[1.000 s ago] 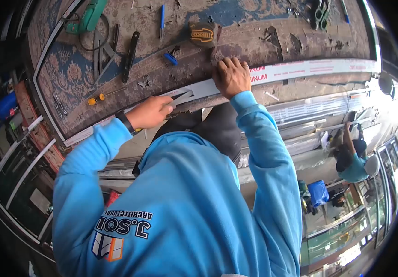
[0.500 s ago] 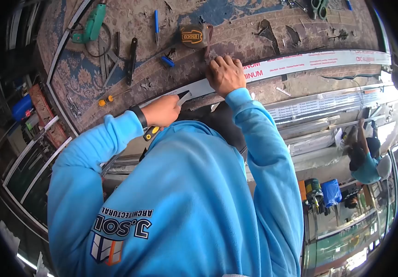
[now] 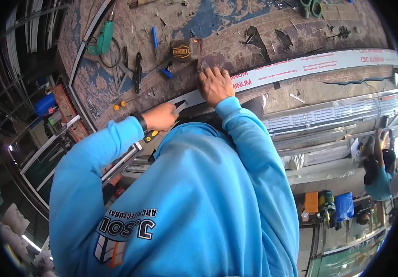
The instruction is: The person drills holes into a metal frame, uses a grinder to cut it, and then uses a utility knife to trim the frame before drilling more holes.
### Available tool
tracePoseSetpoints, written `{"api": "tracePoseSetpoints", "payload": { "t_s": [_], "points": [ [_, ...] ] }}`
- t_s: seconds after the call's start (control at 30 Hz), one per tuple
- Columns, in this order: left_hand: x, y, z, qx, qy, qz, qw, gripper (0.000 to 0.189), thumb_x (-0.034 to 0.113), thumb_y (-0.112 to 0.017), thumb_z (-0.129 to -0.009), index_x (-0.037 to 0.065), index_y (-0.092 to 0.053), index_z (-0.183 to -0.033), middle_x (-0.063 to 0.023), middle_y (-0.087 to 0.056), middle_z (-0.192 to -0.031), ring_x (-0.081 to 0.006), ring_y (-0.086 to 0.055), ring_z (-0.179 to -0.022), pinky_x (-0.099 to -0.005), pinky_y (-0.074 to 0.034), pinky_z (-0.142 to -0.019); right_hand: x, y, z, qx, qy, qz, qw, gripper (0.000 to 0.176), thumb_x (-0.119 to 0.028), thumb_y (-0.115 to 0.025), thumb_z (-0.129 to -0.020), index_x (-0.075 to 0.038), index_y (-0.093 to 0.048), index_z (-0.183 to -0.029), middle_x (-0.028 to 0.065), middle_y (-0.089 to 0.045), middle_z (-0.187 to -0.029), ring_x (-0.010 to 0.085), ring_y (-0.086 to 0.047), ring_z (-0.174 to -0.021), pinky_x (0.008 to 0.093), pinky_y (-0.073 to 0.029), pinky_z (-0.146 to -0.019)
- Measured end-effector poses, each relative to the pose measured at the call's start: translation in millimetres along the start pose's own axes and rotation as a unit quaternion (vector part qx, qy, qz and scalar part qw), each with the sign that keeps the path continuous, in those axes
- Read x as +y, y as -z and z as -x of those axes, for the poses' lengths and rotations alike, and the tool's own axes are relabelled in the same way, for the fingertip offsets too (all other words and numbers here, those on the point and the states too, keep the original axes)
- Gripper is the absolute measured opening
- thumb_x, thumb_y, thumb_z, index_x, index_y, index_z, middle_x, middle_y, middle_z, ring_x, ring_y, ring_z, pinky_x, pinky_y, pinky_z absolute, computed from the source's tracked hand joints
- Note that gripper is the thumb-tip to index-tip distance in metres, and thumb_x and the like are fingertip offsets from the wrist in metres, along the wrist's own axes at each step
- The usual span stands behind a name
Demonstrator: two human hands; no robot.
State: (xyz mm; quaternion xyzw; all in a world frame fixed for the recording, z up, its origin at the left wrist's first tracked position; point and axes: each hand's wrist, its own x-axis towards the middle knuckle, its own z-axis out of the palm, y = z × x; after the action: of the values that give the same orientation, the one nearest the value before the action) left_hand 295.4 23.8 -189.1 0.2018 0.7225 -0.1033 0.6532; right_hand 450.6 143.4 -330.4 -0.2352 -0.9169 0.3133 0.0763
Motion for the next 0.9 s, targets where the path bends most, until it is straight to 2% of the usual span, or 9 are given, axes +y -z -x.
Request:
{"api": "tracePoseSetpoints", "payload": {
  "t_s": [0.23,0.3,0.4,0.6,0.67,0.7,0.8,0.87,0.9],
  "points": [
    [1,13,-7,-0.052,0.039,0.027,0.998,0.024,0.012,-0.053,-0.097,-0.011,-0.062,-0.094,-0.0153,-0.063,-0.067,-0.024,-0.063,-0.049,-0.0386,-0.048,-0.043,2,1,0,-0.014,0.001,-0.014,1.0,0.019,-0.031,-0.066,-0.094,-0.013,-0.066,-0.099,0.0062,-0.063,-0.1,0.0271,-0.06,-0.104,0.047,-0.045,-0.092],
    [-5,4,-24,-0.088,-0.016,-0.129,0.988,0.025,0.013,-0.052,-0.1,-0.01,-0.062,-0.099,-0.0136,-0.064,-0.069,-0.0214,-0.061,-0.048,-0.038,-0.047,-0.042,1,2,2,-0.005,0.007,-0.006,1.0,0.018,-0.031,-0.065,-0.095,-0.013,-0.066,-0.099,0.0061,-0.063,-0.101,0.027,-0.06,-0.105,0.0466,-0.045,-0.092],
    [-8,11,-13,-0.033,0.009,0.018,0.999,0.023,0.008,-0.052,-0.093,-0.011,-0.062,-0.086,-0.0151,-0.063,-0.063,-0.0248,-0.062,-0.045,-0.0394,-0.048,-0.041,-1,0,0,-0.009,-0.005,-0.004,1.0,0.018,-0.031,-0.065,-0.096,-0.013,-0.067,-0.099,0.006,-0.063,-0.101,0.0274,-0.061,-0.105,0.0465,-0.045,-0.092],
    [-34,4,-26,-0.024,-0.066,-0.012,0.997,0.025,0.014,-0.054,-0.096,-0.007,-0.062,-0.085,-0.0154,-0.065,-0.067,-0.0255,-0.064,-0.05,-0.0407,-0.049,-0.044,-5,-2,1,0.004,-0.018,0.037,0.999,0.019,-0.033,-0.068,-0.094,-0.014,-0.068,-0.097,0.0065,-0.065,-0.1,0.0279,-0.062,-0.105,0.048,-0.047,-0.091],
    [-45,3,-21,-0.029,-0.086,0.013,0.996,0.024,0.013,-0.054,-0.096,-0.006,-0.062,-0.085,-0.0147,-0.064,-0.066,-0.0255,-0.064,-0.051,-0.0405,-0.049,-0.044,-3,-9,4,0.076,0.003,0.054,0.996,0.019,-0.033,-0.071,-0.092,-0.014,-0.068,-0.093,0.0055,-0.066,-0.1,0.0274,-0.063,-0.105,0.0477,-0.047,-0.088],
    [-49,2,-23,-0.043,-0.09,-0.034,0.994,0.023,0.016,-0.055,-0.102,-0.006,-0.063,-0.1,-0.0088,-0.062,-0.069,-0.0202,-0.061,-0.051,-0.0362,-0.048,-0.044,-10,-10,10,0.062,-0.003,0.061,0.996,0.018,-0.032,-0.072,-0.091,-0.014,-0.067,-0.093,0.005,-0.066,-0.099,0.0272,-0.063,-0.104,0.0476,-0.047,-0.087],
    [-79,29,30,-0.118,-0.108,0.154,0.975,0.026,0.021,-0.054,-0.107,-0.003,-0.061,-0.115,-0.003,-0.06,-0.073,-0.0141,-0.058,-0.052,-0.0312,-0.048,-0.045,-5,-6,-1,0.073,0.004,0.098,0.993,0.018,-0.031,-0.072,-0.09,-0.014,-0.066,-0.092,0.0044,-0.066,-0.097,0.0268,-0.064,-0.101,0.0473,-0.047,-0.086],
    [-130,54,58,-0.085,-0.139,0.228,0.96,0.033,0.026,-0.055,-0.11,0.002,-0.057,-0.132,0.0012,-0.056,-0.077,-0.0084,-0.055,-0.054,-0.0263,-0.047,-0.046,-8,-6,2,0.076,0.011,0.097,0.992,0.018,-0.03,-0.073,-0.089,-0.014,-0.065,-0.09,0.0047,-0.066,-0.095,0.0269,-0.064,-0.099,0.0473,-0.047,-0.084],
    [-160,62,59,0.062,-0.187,0.139,0.97,0.036,0.027,-0.056,-0.108,0.002,-0.058,-0.134,-0.0104,-0.065,-0.088,-0.0194,-0.065,-0.069,-0.0352,-0.053,-0.06,-12,-6,4,0.049,-0.009,0.105,0.993,0.018,-0.03,-0.073,-0.09,-0.014,-0.066,-0.091,0.0046,-0.066,-0.096,0.0276,-0.063,-0.101,0.0479,-0.046,-0.087]
  ]
}}
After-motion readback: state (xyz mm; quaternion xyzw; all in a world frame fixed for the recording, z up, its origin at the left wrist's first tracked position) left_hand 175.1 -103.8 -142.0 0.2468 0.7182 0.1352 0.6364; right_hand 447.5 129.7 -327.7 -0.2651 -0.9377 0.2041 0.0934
